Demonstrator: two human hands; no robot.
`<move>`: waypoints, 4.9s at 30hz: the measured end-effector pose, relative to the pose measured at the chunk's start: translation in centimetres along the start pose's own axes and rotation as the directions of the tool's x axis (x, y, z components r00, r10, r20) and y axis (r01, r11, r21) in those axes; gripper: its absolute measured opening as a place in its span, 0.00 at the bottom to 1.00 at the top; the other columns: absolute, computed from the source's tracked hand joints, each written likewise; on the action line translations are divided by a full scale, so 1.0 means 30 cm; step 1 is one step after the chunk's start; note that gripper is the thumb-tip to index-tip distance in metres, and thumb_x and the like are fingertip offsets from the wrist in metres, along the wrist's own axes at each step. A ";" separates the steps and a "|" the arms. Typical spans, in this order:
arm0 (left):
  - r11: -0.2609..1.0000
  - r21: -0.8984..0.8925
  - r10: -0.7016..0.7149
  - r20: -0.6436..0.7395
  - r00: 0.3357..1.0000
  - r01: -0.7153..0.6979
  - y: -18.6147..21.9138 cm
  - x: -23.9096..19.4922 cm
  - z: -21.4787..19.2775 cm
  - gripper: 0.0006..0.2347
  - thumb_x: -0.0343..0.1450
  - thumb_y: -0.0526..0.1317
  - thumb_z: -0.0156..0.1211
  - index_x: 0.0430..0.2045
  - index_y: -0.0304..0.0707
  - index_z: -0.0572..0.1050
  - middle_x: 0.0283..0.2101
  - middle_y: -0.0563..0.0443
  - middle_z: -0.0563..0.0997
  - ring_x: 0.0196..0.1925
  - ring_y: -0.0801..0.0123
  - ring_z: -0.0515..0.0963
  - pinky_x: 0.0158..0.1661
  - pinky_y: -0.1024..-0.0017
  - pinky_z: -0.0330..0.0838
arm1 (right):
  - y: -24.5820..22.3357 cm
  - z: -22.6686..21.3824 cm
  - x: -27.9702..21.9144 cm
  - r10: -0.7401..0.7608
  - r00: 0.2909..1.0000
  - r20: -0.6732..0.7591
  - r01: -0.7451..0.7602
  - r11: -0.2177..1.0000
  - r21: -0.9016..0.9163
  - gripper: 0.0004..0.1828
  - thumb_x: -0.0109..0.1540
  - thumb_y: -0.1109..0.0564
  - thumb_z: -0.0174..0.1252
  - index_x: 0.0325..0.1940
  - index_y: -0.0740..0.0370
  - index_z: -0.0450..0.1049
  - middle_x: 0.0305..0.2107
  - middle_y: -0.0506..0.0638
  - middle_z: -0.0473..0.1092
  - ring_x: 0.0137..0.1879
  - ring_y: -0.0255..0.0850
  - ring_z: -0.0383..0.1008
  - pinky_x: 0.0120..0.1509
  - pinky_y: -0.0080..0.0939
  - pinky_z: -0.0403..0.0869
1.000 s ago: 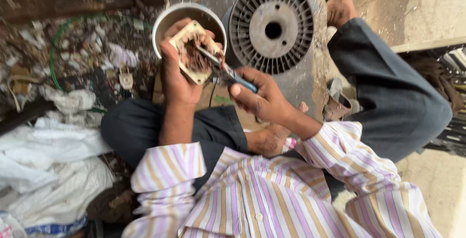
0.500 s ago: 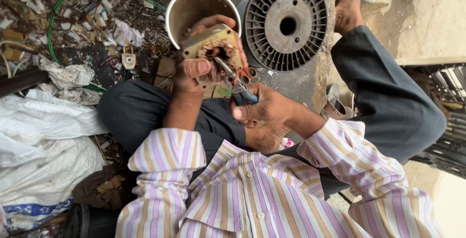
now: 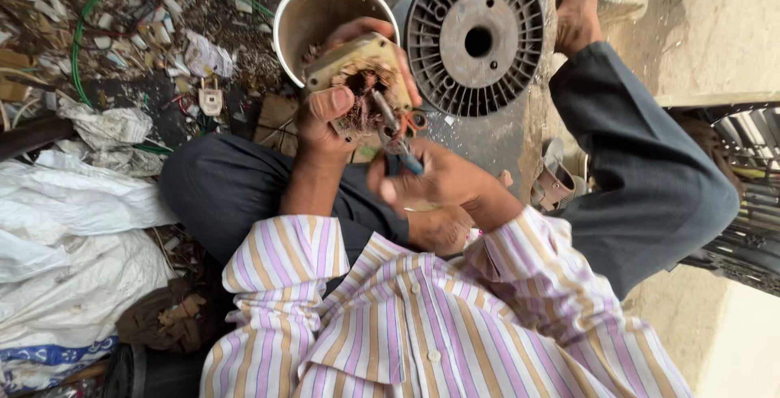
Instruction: The person sits on the floor and uses pliers and scissors to strip copper wires from a small electrical component. They repeatedly cut and pull the wires, placing the extracted copper into a metal bucket. The person also uses a wooden stick to scrape or adjust the component.
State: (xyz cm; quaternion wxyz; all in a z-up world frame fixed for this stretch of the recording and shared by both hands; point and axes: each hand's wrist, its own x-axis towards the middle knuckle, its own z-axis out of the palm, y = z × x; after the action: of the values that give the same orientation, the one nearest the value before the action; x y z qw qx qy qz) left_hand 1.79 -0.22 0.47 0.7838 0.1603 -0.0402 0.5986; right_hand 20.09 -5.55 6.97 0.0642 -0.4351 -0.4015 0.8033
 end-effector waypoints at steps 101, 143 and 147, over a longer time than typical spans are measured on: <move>0.756 0.632 0.289 -0.084 0.954 -0.173 0.072 -0.025 -0.133 0.37 0.73 0.69 0.54 0.65 0.32 0.68 0.58 0.44 0.77 0.59 0.66 0.80 0.59 0.63 0.80 | -0.080 0.020 0.041 -0.763 0.580 -0.286 0.192 0.469 -0.862 0.12 0.69 0.55 0.63 0.52 0.65 0.77 0.39 0.53 0.72 0.38 0.36 0.72 0.39 0.36 0.73; 0.372 0.902 0.368 0.072 0.927 -0.218 0.071 -0.041 -0.096 0.29 0.73 0.59 0.64 0.62 0.39 0.71 0.53 0.51 0.78 0.47 0.74 0.79 0.49 0.74 0.79 | -0.148 0.058 0.165 -0.713 0.465 -0.525 0.214 0.666 -0.714 0.19 0.62 0.48 0.72 0.43 0.64 0.74 0.34 0.48 0.69 0.35 0.31 0.68 0.35 0.32 0.71; 0.363 0.903 0.410 0.066 0.910 -0.229 0.081 -0.046 -0.118 0.31 0.72 0.60 0.64 0.63 0.38 0.70 0.53 0.50 0.77 0.47 0.74 0.81 0.48 0.73 0.83 | -0.168 0.045 0.166 -0.668 0.578 -0.470 0.155 0.655 -0.740 0.21 0.64 0.42 0.69 0.42 0.63 0.75 0.31 0.44 0.73 0.36 0.30 0.74 0.37 0.32 0.75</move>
State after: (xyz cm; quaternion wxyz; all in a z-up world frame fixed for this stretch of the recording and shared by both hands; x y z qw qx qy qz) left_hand -1.36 0.11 -2.73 0.4458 0.4878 0.3199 0.6789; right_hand 14.78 -0.73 7.67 0.2637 -0.5895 -0.6814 0.3443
